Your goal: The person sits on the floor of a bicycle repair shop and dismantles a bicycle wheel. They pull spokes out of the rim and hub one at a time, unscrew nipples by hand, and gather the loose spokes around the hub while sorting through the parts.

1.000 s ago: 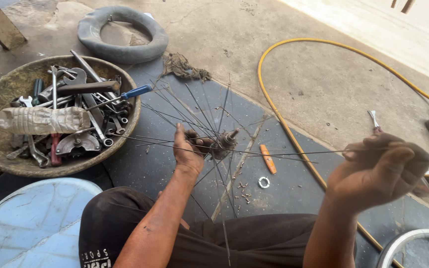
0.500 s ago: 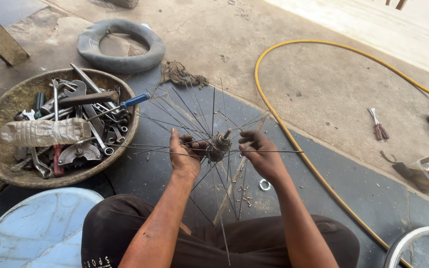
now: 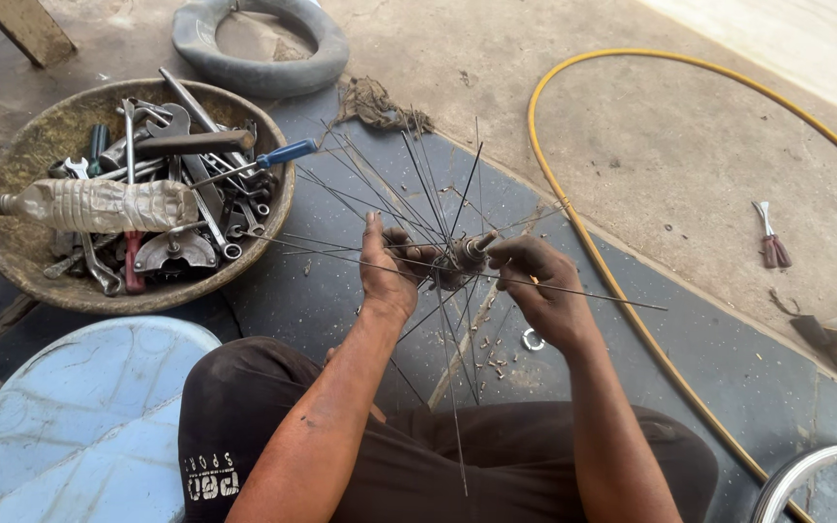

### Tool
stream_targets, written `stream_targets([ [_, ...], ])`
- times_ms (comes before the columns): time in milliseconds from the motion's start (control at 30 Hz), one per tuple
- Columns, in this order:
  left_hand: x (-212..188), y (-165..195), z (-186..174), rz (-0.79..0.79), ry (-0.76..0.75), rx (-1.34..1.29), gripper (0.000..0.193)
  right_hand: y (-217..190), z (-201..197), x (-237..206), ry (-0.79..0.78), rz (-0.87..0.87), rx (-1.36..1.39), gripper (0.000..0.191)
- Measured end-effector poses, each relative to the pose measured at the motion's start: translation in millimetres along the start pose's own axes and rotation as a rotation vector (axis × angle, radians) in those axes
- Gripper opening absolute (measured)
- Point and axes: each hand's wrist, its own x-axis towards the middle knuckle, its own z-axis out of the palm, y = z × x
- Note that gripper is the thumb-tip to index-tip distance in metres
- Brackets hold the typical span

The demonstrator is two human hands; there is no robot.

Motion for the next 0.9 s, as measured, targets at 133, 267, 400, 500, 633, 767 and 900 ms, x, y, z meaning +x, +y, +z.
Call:
stream_targets([
  [133, 0, 0, -1, 0.009, -0.009, 0.008, 0.053, -9, -9, -1, -0.048, -0.103, -0.042, 0.023],
  [267, 0, 1, 0, 0.008, -0.015, 0.004, 0.053, -18, -22, -3, -0.12, -0.169, -0.099, 0.022],
  [400, -1, 2, -1, 0.007, -0.001, 0.025, 0.052, -22, -23, -6, -0.108, -0.248, -0.152, 0.015],
  [500, -1, 1, -2, 0.01, -0.016, 0.037, 0.051, -20, -13, -6, 0.065, -0.263, -0.205, 0.011],
  [633, 1, -1, -3, 0.018, -0.055, 0.013, 0.052, -19, -2, -6, 0.179, -0.374, -0.206, 0.009],
  [767, 2, 0, -3, 0.021, -0.108, -0.005, 0.055, -20, 10, -7, 0.344, -0.311, -0.197, 0.009],
  [900, 0, 0, -4, 0.074, -0.241, 0.035, 0.059, -17, 19, -5, 0.479, -0.096, -0.158, 0.016],
])
